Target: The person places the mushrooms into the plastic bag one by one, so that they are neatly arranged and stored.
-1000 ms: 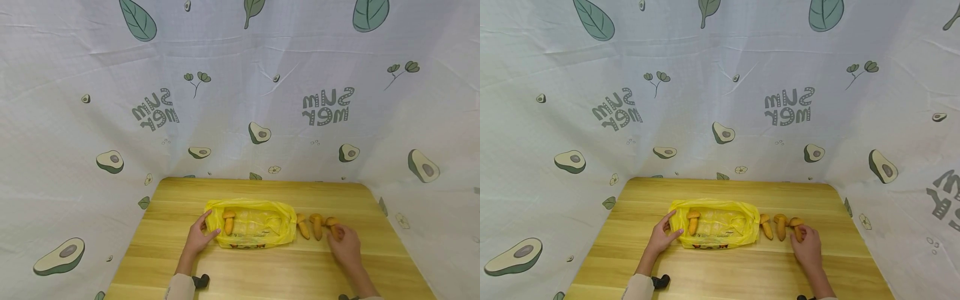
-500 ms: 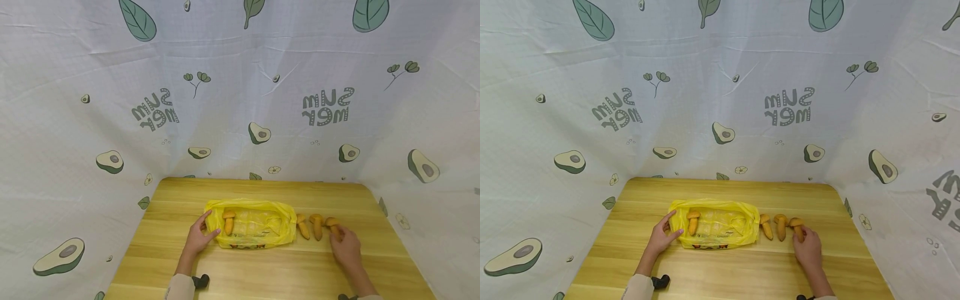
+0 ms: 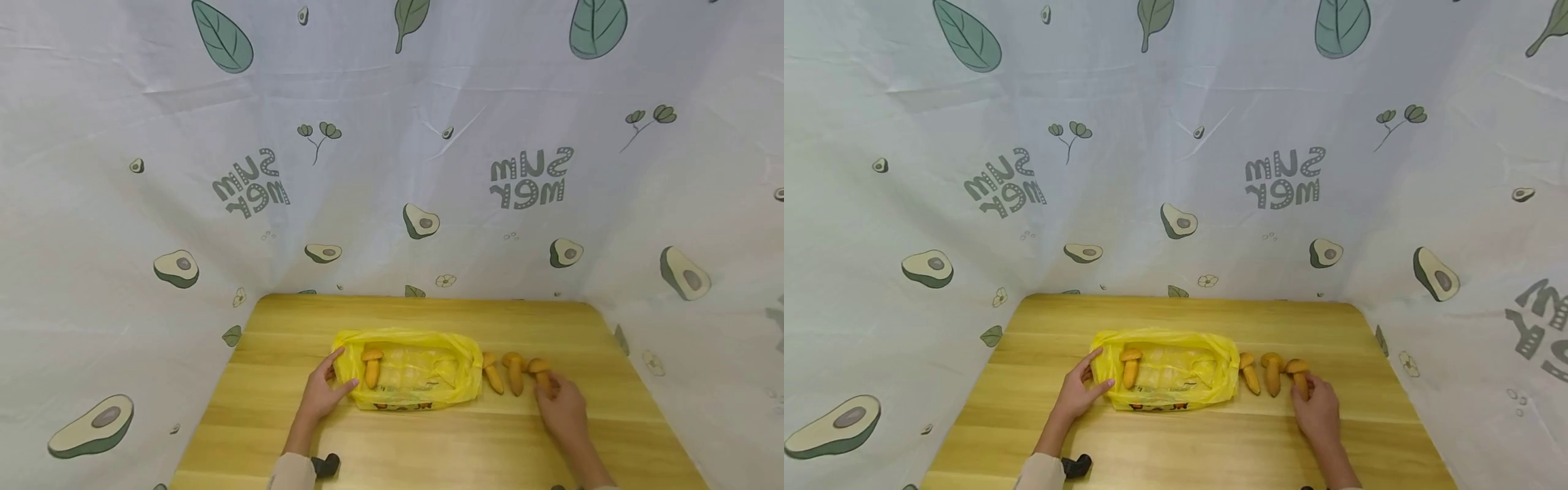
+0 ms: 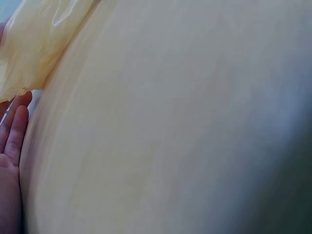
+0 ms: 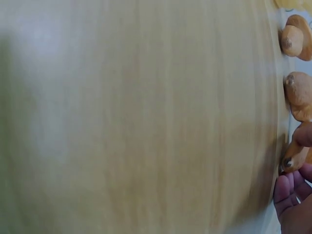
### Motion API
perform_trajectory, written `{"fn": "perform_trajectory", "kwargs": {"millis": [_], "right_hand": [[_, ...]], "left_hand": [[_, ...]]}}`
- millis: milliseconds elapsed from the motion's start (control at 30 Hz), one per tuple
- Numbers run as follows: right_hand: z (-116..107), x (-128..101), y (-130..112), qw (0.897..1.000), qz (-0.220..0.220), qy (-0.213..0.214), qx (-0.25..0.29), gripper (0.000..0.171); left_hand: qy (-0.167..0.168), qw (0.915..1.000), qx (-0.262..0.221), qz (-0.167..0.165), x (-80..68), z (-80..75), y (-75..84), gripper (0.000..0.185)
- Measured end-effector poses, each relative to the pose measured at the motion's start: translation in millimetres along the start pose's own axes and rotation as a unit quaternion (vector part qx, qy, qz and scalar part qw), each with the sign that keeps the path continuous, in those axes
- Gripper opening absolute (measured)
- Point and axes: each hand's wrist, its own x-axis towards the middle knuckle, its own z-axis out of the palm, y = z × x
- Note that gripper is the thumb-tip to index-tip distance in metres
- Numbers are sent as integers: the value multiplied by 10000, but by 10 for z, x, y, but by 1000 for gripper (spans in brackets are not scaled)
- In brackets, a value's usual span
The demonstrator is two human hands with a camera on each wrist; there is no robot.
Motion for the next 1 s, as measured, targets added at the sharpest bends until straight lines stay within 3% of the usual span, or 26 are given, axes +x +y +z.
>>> {"fn": "perform_trajectory", "kwargs": {"millis": [267,1000], "right_hand": [[-26,-9,-28,9993,-240,271,30,53],[-59,8,-291,9984,-132,422,347,47]], "left_hand": [[49,9998,-203,55,15,6,-5,79],[7,9999,-65,81,7,16,-11,79]]}}
